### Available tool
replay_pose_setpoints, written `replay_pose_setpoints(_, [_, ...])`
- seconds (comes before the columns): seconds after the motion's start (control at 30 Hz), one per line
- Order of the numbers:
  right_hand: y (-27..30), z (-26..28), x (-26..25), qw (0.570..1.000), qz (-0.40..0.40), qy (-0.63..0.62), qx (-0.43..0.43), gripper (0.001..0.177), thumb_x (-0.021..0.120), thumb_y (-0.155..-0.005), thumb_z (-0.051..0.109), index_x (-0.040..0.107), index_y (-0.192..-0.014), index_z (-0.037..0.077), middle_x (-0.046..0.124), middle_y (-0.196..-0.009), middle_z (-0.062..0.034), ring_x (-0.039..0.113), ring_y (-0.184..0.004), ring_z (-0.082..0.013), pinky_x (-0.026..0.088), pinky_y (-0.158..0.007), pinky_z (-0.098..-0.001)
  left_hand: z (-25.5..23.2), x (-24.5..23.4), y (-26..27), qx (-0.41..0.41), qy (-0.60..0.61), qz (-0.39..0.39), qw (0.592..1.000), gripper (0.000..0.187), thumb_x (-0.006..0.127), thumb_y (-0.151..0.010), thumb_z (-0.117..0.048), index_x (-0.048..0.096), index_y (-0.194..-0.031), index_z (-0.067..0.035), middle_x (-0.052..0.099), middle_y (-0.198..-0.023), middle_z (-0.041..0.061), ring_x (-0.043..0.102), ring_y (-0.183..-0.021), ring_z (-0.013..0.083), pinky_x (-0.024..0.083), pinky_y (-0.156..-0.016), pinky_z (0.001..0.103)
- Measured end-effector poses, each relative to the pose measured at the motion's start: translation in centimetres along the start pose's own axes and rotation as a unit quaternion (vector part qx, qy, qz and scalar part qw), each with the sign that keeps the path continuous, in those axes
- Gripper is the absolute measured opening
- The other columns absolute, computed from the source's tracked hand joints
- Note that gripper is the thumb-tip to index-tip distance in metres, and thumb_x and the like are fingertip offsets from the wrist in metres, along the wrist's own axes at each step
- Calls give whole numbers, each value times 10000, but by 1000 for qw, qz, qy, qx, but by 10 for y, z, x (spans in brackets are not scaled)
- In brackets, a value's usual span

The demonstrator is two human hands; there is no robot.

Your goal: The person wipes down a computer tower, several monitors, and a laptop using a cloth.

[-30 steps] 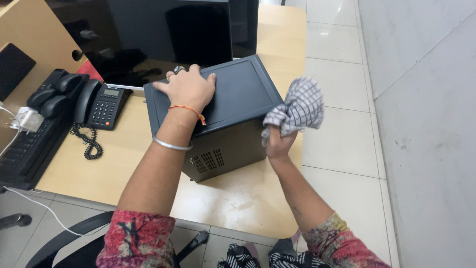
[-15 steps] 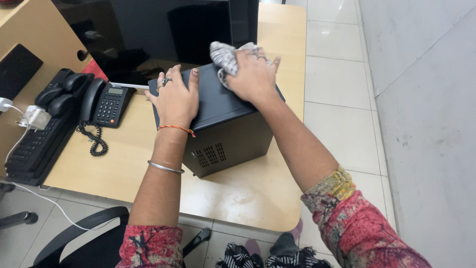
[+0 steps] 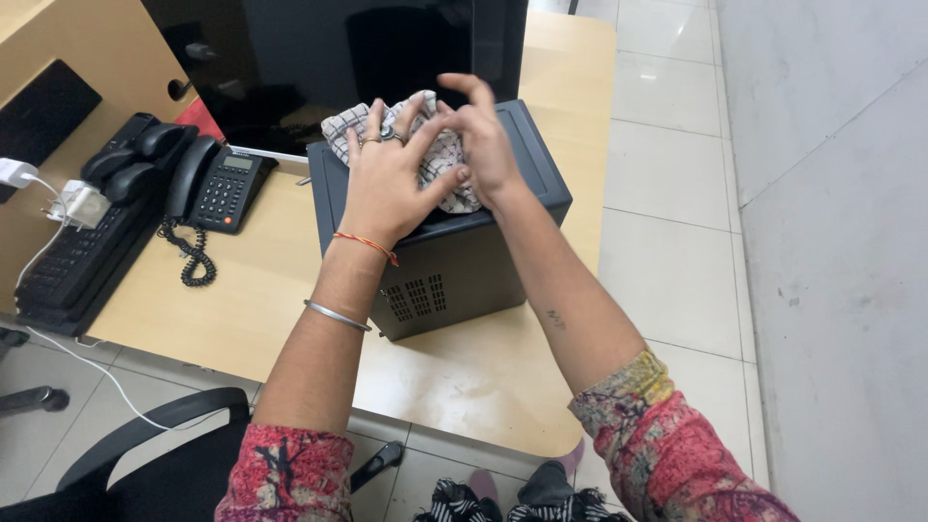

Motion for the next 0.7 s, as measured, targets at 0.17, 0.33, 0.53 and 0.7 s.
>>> replay_pose_setpoints(0.17, [17,20,-29,929,-144,339,-41,378,641,-859,212,576,-1204,72,489,-1407,-190,562,-1287,-355,474,-1084,-451,0,6,-8,-110,-29,47,992,693,758,-713,-645,681,-1316,-313,545,-1494,89,407,-1373,526,263,-1076,754])
replay_pose_setpoints(0.33, [27,24,-6,795,-21,605,-18,379,724,-850,342,634,-1127,99,541,-1411,-178,429,-1405,-372,337,-1148,-463,52,4,-13,-262,-51,3,964,694,754,-696,-551,671,-1310,-239,622,-1343,159,525,-1229,479,383,-1013,621])
replay_pose_setpoints(0.53, [26,44,14,770,9,634,68,503,683,-831,441,606,-1224,138,481,-1460,-149,362,-1415,-360,229,-1193,-488,84,-12,-3,-322,68,11,944,675,746,-730,-508,665,-1325,-198,661,-1240,183,662,-1122,368,516,-960,435])
replay_pose_setpoints(0.7, [24,42,18,752,28,654,79,549,667,-842,485,583,-1265,144,436,-1493,-167,315,-1462,-345,151,-1226,-512,71,-23,30,-289,226,-116,923,597,783,-818,-339,629,-1345,-102,666,-1265,154,665,-1095,271,526,-930,367])
Point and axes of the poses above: each hand's wrist, its own y-axis away from the middle knuckle, its own x-axis out of the palm, z = x × y, the point moved 1 cm from there along -y, towards the middle knuckle
